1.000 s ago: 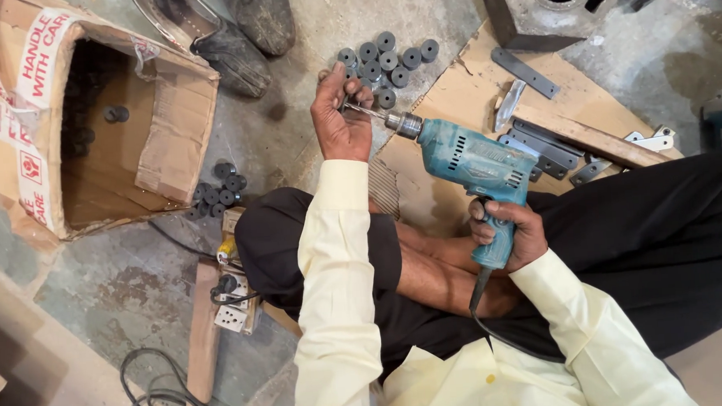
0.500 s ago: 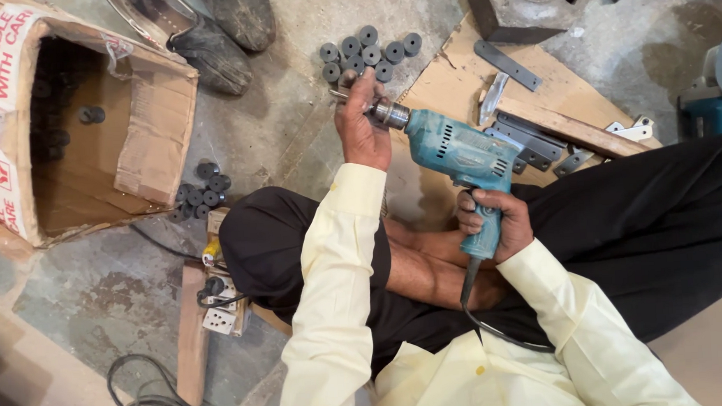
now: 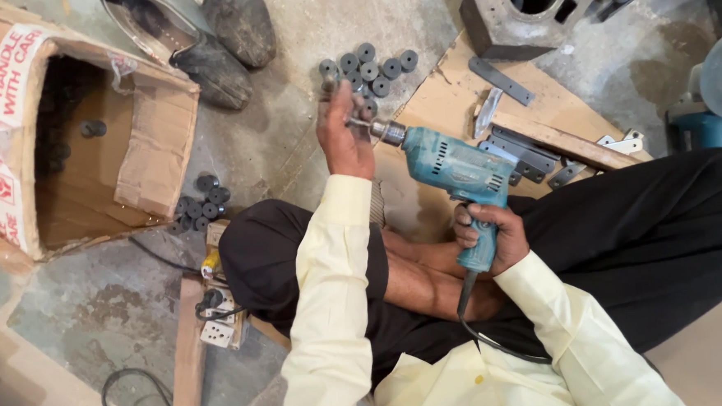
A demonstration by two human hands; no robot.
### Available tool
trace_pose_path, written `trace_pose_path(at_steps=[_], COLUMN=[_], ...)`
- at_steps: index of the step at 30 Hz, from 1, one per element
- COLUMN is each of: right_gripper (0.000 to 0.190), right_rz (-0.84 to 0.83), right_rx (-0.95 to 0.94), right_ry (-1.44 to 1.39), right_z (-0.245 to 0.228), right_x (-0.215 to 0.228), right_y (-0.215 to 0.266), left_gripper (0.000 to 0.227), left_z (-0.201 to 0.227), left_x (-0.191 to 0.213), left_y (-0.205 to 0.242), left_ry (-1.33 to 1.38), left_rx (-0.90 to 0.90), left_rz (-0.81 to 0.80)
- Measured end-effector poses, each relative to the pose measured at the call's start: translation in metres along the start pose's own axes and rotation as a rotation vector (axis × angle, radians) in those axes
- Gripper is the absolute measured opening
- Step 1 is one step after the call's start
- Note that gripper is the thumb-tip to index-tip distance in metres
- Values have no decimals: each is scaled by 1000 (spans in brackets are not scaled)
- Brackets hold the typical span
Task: Using a hand-held power drill to ream out or enlarge holes in small cylindrical metal components.
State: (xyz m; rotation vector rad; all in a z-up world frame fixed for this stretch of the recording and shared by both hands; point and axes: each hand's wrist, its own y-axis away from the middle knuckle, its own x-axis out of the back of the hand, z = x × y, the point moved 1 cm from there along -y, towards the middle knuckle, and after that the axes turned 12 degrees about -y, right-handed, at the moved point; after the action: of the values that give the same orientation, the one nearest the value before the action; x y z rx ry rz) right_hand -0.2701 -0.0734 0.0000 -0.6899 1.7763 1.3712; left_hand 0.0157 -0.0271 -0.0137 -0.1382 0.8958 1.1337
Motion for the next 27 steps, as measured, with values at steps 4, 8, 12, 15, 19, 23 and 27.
trace_pose_path(at_steps=[4, 8, 12, 15, 19, 23, 27], right_gripper=[25, 24, 23, 25, 25, 30, 28], right_rz=[-13, -21, -4, 19, -40, 15, 4], right_rx=[6, -42, -54, -52, -77, -71, -67], right_ry=[23, -51, -64, -57, -145, -151, -166], right_z=[-1, -3, -1, -3, -5, -8, -6], right_x=[3, -2, -4, -3, -2, -6, 7], right_y=[-6, -4, -5, -6, -7, -5, -6], left_gripper=[35, 42, 43, 47, 34, 77, 108], left_z=[-11, 5, 5, -19, 16, 23, 20], left_x=[-6, -15, -14, 3, -33, -42, -29], left_y=[2, 4, 9, 9, 25, 27, 22], left_ry=[-99, -88, -97, -86, 150, 168, 94], left_rx=[52, 135, 127, 58, 40, 145, 133], left_rz=[48, 65, 74, 2, -86, -20, -20])
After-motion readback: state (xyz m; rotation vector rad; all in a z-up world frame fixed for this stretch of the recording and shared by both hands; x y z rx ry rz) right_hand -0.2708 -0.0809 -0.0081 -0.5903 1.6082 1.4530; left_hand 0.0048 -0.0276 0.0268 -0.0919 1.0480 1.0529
